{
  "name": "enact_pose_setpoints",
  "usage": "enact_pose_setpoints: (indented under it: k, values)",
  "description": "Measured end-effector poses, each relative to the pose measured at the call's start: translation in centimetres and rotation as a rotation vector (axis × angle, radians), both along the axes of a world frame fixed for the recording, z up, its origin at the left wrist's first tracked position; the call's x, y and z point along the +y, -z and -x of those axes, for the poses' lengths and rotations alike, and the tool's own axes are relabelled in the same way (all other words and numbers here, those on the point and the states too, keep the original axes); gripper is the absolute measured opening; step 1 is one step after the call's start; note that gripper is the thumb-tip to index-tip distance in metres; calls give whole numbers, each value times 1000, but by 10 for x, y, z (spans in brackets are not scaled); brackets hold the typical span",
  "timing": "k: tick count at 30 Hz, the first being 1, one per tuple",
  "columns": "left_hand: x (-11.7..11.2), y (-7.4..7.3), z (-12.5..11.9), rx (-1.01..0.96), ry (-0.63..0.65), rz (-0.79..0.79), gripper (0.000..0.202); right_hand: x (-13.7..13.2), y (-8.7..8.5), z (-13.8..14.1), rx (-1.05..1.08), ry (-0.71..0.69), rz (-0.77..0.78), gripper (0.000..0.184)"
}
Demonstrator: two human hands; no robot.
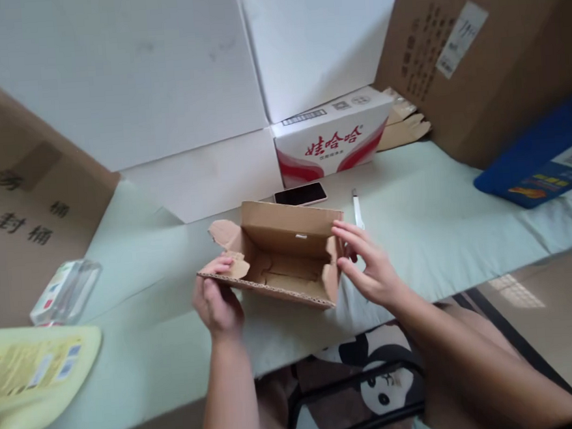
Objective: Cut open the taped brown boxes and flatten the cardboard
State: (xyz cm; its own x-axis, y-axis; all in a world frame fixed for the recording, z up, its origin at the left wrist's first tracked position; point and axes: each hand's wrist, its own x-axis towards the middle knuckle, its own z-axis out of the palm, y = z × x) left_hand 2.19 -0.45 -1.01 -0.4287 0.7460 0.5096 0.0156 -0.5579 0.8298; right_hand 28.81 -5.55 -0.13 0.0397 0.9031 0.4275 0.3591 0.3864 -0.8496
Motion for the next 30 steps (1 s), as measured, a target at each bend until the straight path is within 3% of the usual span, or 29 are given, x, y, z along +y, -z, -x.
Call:
enact_pose_setpoints:
  k: [4, 8, 10, 13, 16, 18, 25, 28, 30]
  values:
    - [5, 6, -12, 43, -105, 98, 33, -8, 17, -11, -195, 45, -79, 28]
    - [13, 9, -19, 127, -129, 169, 46, -13, 24, -13, -139, 39, -103, 18]
    - [15, 7, -20, 181, -93, 169, 51, -14, 25, -12, -43, 76, -133, 30]
    - [13, 1, -18, 241, -33, 189, 60, -16, 24, -12, 139, 32, -111, 65]
    - [9, -2, -15, 258, 22, 213, 66, -20, 19, -15, 160, -144, -89, 50]
    - [8, -2, -13, 252, 48, 213, 67, -21, 16, -15, 120, -163, -97, 39]
    - [2, -4, -11, 86, 144, 209, 48, -15, 9, -6, 329, 46, 138, 20]
    - [-3, -5, -10, 169, 190, 219, 31, -12, 11, -4, 425, 146, 226, 31]
    - [-4, -4, -9, 226, 198, 243, 27, -12, 13, -3, 405, 119, 180, 36]
